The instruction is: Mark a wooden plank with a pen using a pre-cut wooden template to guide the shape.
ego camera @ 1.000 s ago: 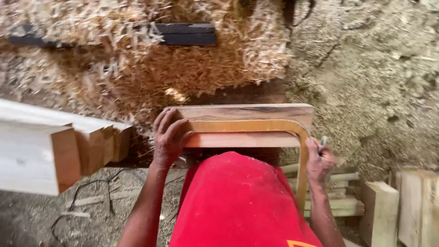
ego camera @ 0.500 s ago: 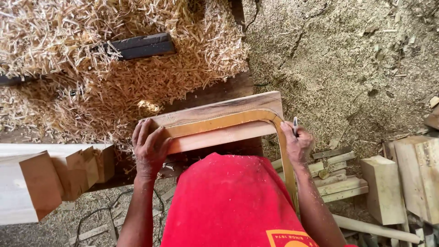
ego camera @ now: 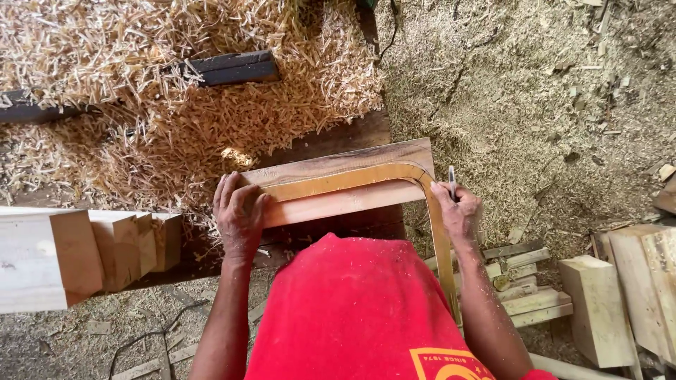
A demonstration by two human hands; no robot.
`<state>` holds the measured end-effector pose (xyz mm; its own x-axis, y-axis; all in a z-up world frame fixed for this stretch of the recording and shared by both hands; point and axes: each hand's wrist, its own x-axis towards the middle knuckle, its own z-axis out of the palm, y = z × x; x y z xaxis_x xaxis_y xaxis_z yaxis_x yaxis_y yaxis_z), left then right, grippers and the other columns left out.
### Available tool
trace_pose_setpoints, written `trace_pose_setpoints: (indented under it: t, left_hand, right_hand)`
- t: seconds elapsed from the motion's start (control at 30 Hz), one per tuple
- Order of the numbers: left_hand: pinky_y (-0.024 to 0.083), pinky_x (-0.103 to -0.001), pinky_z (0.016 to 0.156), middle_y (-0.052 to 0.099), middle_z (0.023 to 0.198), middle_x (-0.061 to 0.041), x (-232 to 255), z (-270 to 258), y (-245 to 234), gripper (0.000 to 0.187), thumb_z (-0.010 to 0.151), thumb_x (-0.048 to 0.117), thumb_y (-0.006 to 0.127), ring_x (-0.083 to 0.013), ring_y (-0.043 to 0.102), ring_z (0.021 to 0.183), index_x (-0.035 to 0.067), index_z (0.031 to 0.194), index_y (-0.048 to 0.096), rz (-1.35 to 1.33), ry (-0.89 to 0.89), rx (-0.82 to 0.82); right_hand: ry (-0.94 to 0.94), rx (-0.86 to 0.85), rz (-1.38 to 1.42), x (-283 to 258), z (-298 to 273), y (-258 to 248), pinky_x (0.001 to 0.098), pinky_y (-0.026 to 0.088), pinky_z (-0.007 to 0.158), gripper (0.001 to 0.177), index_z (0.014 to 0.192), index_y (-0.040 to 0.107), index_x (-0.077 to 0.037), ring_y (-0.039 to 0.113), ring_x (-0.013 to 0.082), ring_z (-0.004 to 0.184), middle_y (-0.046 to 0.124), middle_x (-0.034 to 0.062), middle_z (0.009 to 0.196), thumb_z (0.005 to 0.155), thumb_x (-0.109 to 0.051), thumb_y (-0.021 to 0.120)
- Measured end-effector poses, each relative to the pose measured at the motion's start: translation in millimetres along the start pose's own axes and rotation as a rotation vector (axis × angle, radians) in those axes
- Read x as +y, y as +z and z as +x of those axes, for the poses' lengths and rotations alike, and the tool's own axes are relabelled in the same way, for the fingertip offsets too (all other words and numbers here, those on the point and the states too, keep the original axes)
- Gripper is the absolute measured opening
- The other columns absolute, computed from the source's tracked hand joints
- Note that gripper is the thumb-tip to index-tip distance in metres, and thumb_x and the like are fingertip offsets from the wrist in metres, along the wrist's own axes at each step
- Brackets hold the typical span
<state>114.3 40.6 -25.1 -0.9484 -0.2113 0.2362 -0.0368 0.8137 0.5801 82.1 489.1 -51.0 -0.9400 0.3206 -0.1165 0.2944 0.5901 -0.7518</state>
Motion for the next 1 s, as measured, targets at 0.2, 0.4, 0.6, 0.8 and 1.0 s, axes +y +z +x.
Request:
trace_pose_setpoints:
  t: [0.2, 0.4, 0.6, 0.8, 1.0]
  left_hand:
    - [0.037, -0.05, 0.115, 0.06, 0.137, -0.016, 12.3, 19.3, -8.8, 0.028, 0.079, 0.026, 0.087, -0.0368, 0.048, 0.135, 0.01, 0.099, 0.075, 0.051, -0.062, -0.063]
    - [0.042, -0.047, 0.092, 0.061, 0.113, -0.008, 15.4, 56.5, -19.7, 0.022, 0.069, 0.038, 0.084, -0.0327, 0.05, 0.115, 0.023, 0.084, 0.082, 0.291, -0.144, -0.3]
    - [0.042, -0.046, 0.093, 0.061, 0.111, -0.009, 26.2, 87.2, -30.3, 0.032, 0.057, 0.041, 0.086, -0.0321, 0.047, 0.118, 0.024, 0.083, 0.081, 0.354, -0.185, -0.517]
    - [0.042, -0.048, 0.095, 0.063, 0.113, -0.01, 6.7, 91.1, -23.2, 0.034, 0.06, 0.044, 0.086, -0.0329, 0.049, 0.12, 0.022, 0.086, 0.079, 0.289, -0.208, -0.554]
    - [0.044, -0.049, 0.091, 0.062, 0.118, -0.009, -4.6, 88.7, -14.7, 0.039, 0.06, 0.043, 0.085, -0.0327, 0.052, 0.117, 0.02, 0.089, 0.076, 0.235, -0.194, -0.56]
  right_hand:
    - [-0.245, 0.144, 0.142, -20.9, 13.9, -30.3, 0.0298, 0.05, 0.067, 0.03, 0.096, 0.073, -0.006, 0.06, 0.012, 0.08, 0.062, -0.0028, 0.095, 0.11, -0.031, 0.065]
    - [-0.115, -0.444, 0.226, -124.9, -0.6, 19.2, 0.0276, 0.052, 0.063, 0.028, 0.113, 0.076, -0.003, 0.063, 0.0148, 0.066, 0.068, 0.0042, 0.075, 0.108, -0.022, 0.056]
    - [-0.242, -0.782, 0.393, -168.4, -3.3, 94.5, 0.0275, 0.062, 0.075, 0.023, 0.114, 0.075, 0.0, 0.075, 0.0134, 0.082, 0.078, 0.0066, 0.092, 0.1, -0.015, 0.066]
    - [-0.403, -1.049, 0.345, -186.4, -17.8, 129.4, 0.0265, 0.06, 0.078, 0.026, 0.122, 0.074, -0.002, 0.073, 0.0141, 0.091, 0.079, 0.0107, 0.102, 0.099, -0.013, 0.067]
    - [-0.656, -1.079, 0.273, -201.3, -34.6, 154.6, 0.0296, 0.061, 0.085, 0.026, 0.123, 0.073, -0.007, 0.074, 0.0177, 0.101, 0.077, 0.0109, 0.116, 0.098, -0.014, 0.068]
